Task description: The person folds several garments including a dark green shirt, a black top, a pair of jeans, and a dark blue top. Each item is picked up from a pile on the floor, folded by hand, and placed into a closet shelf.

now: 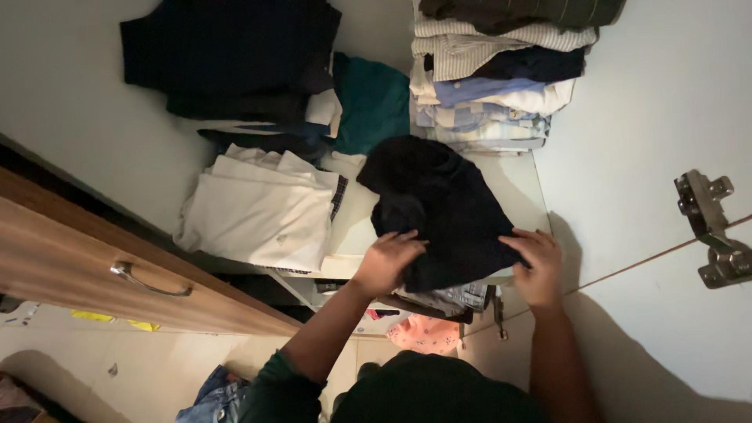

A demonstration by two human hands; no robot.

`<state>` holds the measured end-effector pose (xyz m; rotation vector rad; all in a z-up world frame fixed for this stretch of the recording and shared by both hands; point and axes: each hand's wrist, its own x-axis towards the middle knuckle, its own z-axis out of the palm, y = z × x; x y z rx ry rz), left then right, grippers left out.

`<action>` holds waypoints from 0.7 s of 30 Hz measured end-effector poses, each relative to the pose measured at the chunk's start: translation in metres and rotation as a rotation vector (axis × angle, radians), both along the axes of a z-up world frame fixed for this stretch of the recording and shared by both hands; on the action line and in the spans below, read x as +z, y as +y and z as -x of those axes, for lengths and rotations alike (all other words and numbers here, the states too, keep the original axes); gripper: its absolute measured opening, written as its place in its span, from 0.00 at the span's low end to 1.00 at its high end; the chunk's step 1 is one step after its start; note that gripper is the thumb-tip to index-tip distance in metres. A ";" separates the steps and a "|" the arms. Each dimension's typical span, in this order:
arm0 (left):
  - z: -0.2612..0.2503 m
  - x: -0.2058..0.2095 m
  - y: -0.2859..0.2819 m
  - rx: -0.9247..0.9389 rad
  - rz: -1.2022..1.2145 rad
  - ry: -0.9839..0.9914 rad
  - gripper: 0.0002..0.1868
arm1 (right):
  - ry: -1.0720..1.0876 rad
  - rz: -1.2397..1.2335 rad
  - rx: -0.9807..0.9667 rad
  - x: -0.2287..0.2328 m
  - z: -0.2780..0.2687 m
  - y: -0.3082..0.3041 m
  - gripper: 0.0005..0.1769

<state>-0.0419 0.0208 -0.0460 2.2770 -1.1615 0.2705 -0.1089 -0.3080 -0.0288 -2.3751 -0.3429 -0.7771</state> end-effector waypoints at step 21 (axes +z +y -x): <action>-0.103 0.214 0.010 -0.404 0.656 0.327 0.20 | -0.256 -0.747 0.119 0.168 -0.107 -0.021 0.17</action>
